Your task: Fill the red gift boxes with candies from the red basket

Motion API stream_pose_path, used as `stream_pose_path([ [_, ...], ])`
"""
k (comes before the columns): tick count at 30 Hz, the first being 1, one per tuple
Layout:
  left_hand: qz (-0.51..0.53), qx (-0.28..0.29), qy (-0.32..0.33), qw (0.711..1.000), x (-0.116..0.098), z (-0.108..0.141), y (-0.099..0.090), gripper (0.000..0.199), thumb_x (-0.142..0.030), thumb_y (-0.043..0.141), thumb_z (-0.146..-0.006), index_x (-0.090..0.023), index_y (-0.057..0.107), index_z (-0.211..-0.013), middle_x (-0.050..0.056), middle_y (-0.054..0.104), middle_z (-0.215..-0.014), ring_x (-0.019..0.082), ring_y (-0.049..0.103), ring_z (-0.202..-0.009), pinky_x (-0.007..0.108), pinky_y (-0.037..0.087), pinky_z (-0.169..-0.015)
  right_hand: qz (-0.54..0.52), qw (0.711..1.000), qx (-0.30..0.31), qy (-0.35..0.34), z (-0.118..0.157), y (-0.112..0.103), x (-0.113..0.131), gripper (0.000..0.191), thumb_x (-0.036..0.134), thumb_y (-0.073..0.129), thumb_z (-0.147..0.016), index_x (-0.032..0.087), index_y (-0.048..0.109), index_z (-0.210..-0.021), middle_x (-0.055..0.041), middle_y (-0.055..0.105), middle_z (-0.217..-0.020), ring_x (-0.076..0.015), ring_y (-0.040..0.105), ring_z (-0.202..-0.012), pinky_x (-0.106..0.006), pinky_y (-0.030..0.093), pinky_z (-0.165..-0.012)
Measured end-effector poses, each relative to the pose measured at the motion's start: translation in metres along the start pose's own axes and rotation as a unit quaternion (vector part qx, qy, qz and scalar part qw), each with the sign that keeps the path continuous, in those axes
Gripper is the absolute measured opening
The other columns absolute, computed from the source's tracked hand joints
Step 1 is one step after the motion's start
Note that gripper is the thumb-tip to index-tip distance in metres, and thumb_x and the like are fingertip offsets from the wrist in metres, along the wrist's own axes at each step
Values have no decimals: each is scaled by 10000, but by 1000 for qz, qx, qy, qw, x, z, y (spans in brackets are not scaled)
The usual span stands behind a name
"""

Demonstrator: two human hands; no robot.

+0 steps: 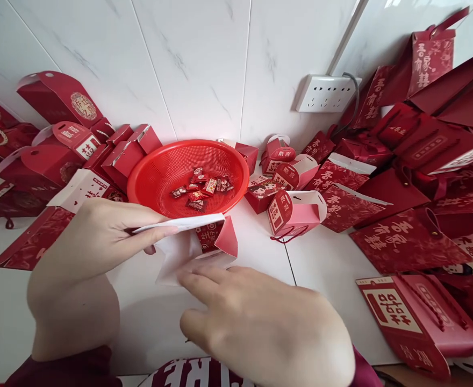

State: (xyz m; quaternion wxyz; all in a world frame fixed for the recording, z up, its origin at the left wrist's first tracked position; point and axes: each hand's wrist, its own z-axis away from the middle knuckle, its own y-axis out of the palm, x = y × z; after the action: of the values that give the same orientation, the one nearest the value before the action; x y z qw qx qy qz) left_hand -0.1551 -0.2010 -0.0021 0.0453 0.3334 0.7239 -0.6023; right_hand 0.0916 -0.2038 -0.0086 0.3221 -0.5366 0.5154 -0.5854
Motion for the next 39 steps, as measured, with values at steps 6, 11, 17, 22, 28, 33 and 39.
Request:
stream_pose_path([
  [6,3,147,-57,987,7,-18,19,405,-315,524,-935,-160,576,-565,-44,513,-500,74,374,-467,243,231,-465,-113,976,-182,48,5,-27,-22,176,141,527,-979,193,675,-1058,-59,712,-1084,-150,663,-989,-255,533,-832],
  [11,16,119,-105,987,6,-26,22,439,-331,485,-939,-162,498,-534,-37,425,-486,86,333,-469,251,236,-476,-46,942,-287,169,-7,-21,-32,114,142,576,-950,203,668,-979,-24,687,-914,-133,626,-784,-252,478,-709],
  [17,27,114,-164,979,7,-22,16,463,-385,464,-945,-167,364,-549,-31,371,-515,88,343,-482,242,230,-460,-21,939,-261,225,-39,0,-48,101,183,574,-947,171,636,-869,-12,653,-805,-124,568,-679,-256,402,-634],
  [22,30,122,-178,976,10,-22,19,489,-462,453,-948,-168,418,-559,-23,432,-520,97,382,-495,237,266,-461,-4,958,-171,228,-54,12,-49,135,201,530,-955,184,609,-846,-3,631,-714,-125,536,-611,-251,327,-570],
  [28,-24,124,-179,976,11,-20,15,527,-496,443,-947,-171,395,-534,-17,413,-491,99,336,-465,249,230,-440,13,963,-93,251,-58,22,-50,180,141,416,-949,189,562,-1043,-7,622,-692,-132,484,-540,-254,280,-526],
  [33,-62,152,-180,970,11,-16,7,524,-504,426,-947,-175,389,-541,-17,369,-491,93,286,-441,256,176,-408,-106,978,-6,179,-51,13,-54,259,104,349,-957,183,566,-1075,-31,686,-868,-111,527,-584,-231,328,-533],
  [39,-55,165,-65,983,1,-3,-3,478,-387,395,-983,-163,427,-562,-29,379,-511,83,328,-472,255,223,-461,-34,986,-8,166,-23,-13,-42,211,168,428,-991,189,638,-1002,1,661,-735,-118,559,-580,-252,316,-545],
])
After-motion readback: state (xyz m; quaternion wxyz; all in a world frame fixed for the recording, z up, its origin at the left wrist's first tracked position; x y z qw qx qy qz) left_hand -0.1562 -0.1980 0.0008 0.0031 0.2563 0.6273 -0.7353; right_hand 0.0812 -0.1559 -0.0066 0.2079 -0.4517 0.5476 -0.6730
